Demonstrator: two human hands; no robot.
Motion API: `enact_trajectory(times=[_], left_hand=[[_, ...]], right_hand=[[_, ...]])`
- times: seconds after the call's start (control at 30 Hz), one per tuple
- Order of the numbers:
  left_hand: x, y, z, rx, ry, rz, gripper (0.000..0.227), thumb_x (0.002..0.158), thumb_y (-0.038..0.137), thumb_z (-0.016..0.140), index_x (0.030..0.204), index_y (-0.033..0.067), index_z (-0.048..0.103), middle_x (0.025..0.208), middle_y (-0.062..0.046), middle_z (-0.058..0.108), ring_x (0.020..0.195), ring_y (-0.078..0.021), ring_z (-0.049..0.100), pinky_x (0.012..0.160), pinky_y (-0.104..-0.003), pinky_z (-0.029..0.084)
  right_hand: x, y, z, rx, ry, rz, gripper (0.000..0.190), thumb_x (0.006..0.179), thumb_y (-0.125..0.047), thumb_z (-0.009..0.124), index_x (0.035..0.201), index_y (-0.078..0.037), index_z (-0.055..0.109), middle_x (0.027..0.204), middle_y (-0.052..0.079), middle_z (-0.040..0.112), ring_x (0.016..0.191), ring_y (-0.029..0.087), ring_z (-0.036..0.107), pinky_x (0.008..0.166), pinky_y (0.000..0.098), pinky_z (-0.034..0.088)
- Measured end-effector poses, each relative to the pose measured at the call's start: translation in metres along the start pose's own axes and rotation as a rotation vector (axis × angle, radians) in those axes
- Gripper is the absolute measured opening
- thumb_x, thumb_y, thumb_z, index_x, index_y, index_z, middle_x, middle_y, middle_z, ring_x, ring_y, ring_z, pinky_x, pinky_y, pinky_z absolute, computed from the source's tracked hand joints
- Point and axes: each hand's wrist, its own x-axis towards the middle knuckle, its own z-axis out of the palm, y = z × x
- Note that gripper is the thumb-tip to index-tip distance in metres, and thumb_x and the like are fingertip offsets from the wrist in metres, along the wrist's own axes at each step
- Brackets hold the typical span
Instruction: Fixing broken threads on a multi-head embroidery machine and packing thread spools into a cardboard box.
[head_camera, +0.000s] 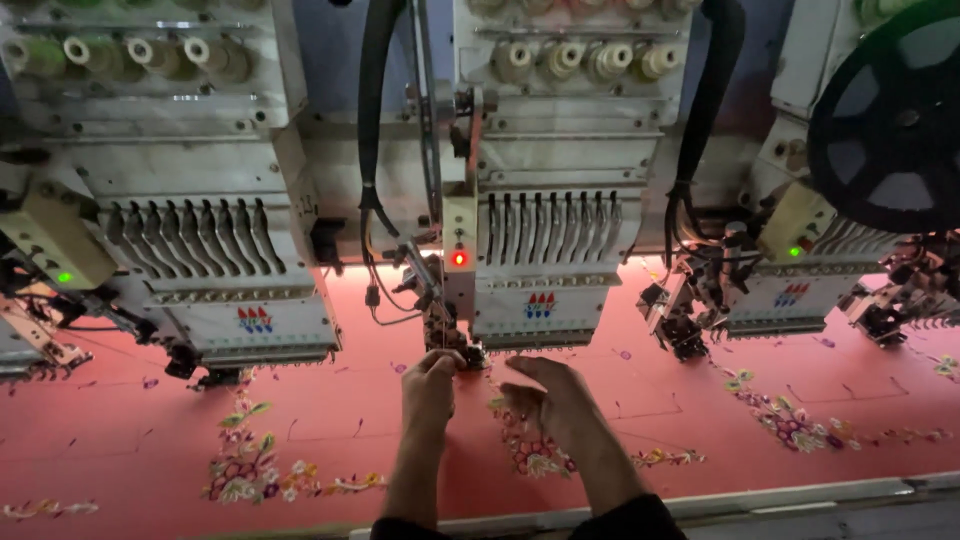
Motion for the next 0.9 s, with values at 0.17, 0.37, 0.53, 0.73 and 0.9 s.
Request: enact_trajectory(times=[0.17,0.37,0.53,0.73,0.9], left_hand=[[-0.001,-0.002,0.003,0.021,0.012,-0.012,0.022,0.082,0.011,0.052,0.076,0.0092,0.074,0.056,-0.004,0.047,0.047,-0.0147,0.033,0.041,-0.030,0.024],[-0.001,-0.002,0.006,0.101,-0.006,-0.002,0.023,0.081,0.010,0.053,0.075,0.0099,0.075,0.081,-0.005,0.072,0.086,-0.0181,0.059,0.079,-0.034,0.045],[-0.002,-0.002,0.007,0.119,-0.044,0.024,0.023,0.082,0.013,0.051,0.075,0.0089,0.073,0.082,-0.006,0.069,0.085,-0.0185,0.057,0.078,-0.036,0.044],[0.000,-0.003,0.007,0.138,-0.052,-0.005,0.026,0.082,0.007,0.050,0.079,0.0082,0.076,0.086,-0.008,0.072,0.089,-0.0196,0.061,0.083,-0.036,0.049],[0.000,-0.002,0.008,0.160,-0.059,0.009,0.024,0.079,0.008,0.050,0.072,0.0097,0.073,0.082,-0.006,0.072,0.089,-0.0191,0.061,0.083,-0.034,0.046]], right_hand=[[0.021,0.012,-0.008,0.163,-0.060,0.009,0.035,0.098,-0.007,0.060,0.126,0.011,0.069,0.106,0.024,0.070,0.076,0.024,0.066,0.071,0.0285,0.057],[0.006,0.003,0.001,0.082,-0.099,0.070,0.045,0.097,-0.015,0.064,0.140,-0.001,0.067,0.093,0.020,0.063,0.064,0.013,0.049,0.060,0.0219,0.046],[0.000,0.002,-0.007,-0.038,-0.136,0.033,0.056,0.098,-0.022,0.062,0.151,-0.004,0.060,0.100,0.018,0.067,0.072,0.019,0.057,0.058,0.0284,0.044],[-0.010,0.006,0.009,-0.074,-0.243,-0.034,0.046,0.099,-0.006,0.054,0.144,0.002,0.060,0.147,0.014,0.064,0.095,0.028,0.076,0.047,0.0265,0.045],[-0.041,-0.010,0.024,-0.271,0.038,-0.164,0.030,0.095,-0.003,0.064,0.121,0.004,0.077,0.104,0.022,0.078,0.069,0.028,0.072,0.064,0.0364,0.061]])
